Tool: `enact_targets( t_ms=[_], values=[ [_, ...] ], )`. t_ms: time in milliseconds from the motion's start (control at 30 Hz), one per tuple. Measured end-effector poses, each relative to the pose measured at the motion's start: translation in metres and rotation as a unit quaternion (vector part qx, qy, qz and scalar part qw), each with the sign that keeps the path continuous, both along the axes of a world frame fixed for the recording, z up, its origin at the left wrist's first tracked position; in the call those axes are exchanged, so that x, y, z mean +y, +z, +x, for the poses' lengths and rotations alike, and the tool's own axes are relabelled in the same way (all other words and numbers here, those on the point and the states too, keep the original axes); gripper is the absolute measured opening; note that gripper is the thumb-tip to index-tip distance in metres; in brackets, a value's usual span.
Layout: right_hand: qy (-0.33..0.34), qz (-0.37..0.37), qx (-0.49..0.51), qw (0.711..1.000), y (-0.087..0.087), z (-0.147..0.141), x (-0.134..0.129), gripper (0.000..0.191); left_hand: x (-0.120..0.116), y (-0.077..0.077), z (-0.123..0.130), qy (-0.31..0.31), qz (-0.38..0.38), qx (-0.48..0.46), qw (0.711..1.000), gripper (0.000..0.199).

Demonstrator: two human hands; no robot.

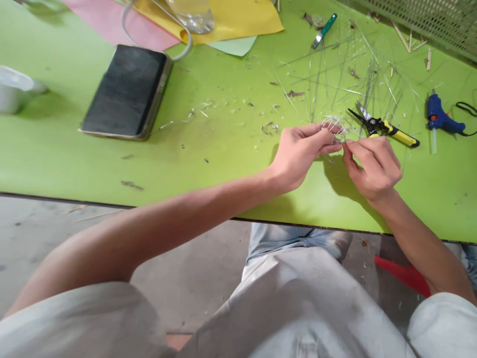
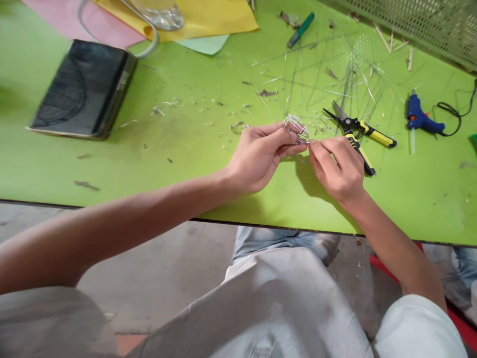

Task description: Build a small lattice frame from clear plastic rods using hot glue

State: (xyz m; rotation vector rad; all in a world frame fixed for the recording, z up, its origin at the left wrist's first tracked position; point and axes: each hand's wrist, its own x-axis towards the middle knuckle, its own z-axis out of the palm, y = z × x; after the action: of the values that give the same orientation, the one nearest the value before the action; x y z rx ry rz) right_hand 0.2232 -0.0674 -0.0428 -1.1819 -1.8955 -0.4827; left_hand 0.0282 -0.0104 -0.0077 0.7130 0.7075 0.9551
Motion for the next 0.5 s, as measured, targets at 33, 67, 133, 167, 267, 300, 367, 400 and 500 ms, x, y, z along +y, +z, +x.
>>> enact_targets(
  t_ms=[33,67,133,167,267,300,367,400,500],
  values=[
    [0.005,-0.008,0.003,1.000,-0.002,0.004,0.000,0.019,-0.001,-0.001,0.000,0.004,0.006,0.004,1.000,0.010],
    [0.008,-0.019,0.005,1.000,-0.004,0.007,-0.001,0.020,-0.002,-0.002,0.001,0.010,0.014,0.012,1.000,0.008],
    [0.005,-0.041,0.000,0.999,-0.006,0.013,-0.001,0.021,-0.005,-0.005,0.002,0.029,0.031,0.030,0.999,0.005],
    [0.002,-0.047,-0.007,0.999,-0.006,0.014,-0.001,0.021,-0.006,-0.006,0.002,0.038,0.038,0.036,0.998,0.005],
    [-0.014,-0.037,-0.030,0.999,-0.003,0.011,0.000,0.019,-0.008,-0.009,0.004,0.052,0.042,0.027,0.997,0.005],
    [-0.020,-0.026,-0.029,0.999,-0.001,0.008,0.000,0.017,-0.009,-0.009,0.005,0.055,0.039,0.020,0.998,0.005],
    [-0.026,-0.010,-0.005,1.000,0.004,0.000,0.003,0.014,-0.010,-0.010,0.006,0.057,0.032,0.003,0.998,0.004],
    [-0.024,-0.006,0.014,1.000,0.006,-0.004,0.004,0.013,-0.010,-0.011,0.006,0.056,0.030,-0.006,0.998,0.004],
    [-0.002,0.004,0.058,0.998,0.014,-0.013,0.005,0.010,-0.009,-0.012,0.007,0.049,0.027,-0.023,0.998,0.005]
  ],
)
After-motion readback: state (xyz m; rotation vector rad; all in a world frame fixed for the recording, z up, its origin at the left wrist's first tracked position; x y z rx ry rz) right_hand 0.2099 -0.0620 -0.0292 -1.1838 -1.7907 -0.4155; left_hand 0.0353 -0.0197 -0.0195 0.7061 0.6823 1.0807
